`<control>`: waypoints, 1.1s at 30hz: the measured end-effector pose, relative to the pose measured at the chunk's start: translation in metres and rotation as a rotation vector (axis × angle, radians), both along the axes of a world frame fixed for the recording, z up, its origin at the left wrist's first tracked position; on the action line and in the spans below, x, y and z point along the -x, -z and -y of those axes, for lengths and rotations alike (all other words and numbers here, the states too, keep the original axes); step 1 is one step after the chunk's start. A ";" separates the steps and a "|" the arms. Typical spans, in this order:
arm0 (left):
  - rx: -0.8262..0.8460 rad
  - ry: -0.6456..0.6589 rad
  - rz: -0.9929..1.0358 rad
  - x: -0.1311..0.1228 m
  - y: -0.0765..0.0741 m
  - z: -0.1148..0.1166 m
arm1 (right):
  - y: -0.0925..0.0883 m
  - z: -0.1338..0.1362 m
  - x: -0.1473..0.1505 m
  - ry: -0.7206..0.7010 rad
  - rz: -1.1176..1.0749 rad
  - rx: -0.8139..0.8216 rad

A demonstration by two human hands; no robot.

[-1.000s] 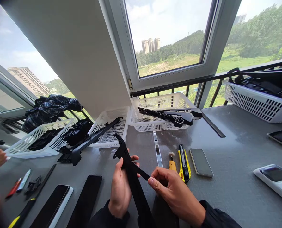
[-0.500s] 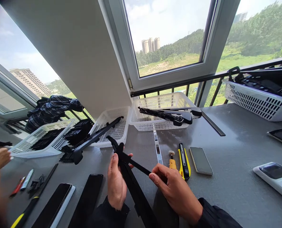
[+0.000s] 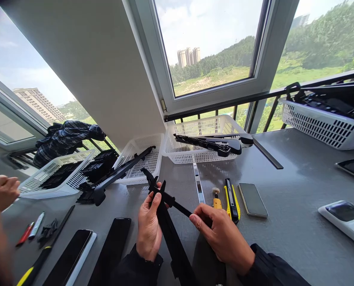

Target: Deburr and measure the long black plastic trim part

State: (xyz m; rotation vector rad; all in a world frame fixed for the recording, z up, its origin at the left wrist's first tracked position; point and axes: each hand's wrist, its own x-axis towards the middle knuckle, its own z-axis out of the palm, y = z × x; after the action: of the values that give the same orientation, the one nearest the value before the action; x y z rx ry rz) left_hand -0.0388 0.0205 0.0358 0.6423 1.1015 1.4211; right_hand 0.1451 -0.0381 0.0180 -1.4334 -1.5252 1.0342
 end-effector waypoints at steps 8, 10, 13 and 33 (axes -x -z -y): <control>0.006 0.032 0.006 -0.001 -0.001 0.001 | 0.002 -0.001 0.001 0.020 0.014 -0.030; 0.023 0.049 0.004 -0.002 -0.001 0.001 | 0.003 -0.001 0.001 0.021 0.020 -0.027; 0.051 0.079 -0.005 -0.002 0.000 0.002 | 0.004 0.000 0.000 0.013 0.032 -0.015; 0.093 0.170 -0.033 -0.006 0.002 0.006 | 0.007 -0.001 -0.002 -0.016 0.023 0.007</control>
State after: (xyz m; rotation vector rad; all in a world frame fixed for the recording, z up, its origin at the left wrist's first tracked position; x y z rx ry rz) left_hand -0.0329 0.0142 0.0334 0.6787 1.1052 1.2105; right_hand 0.1470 -0.0373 0.0107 -1.4448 -1.5534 1.0370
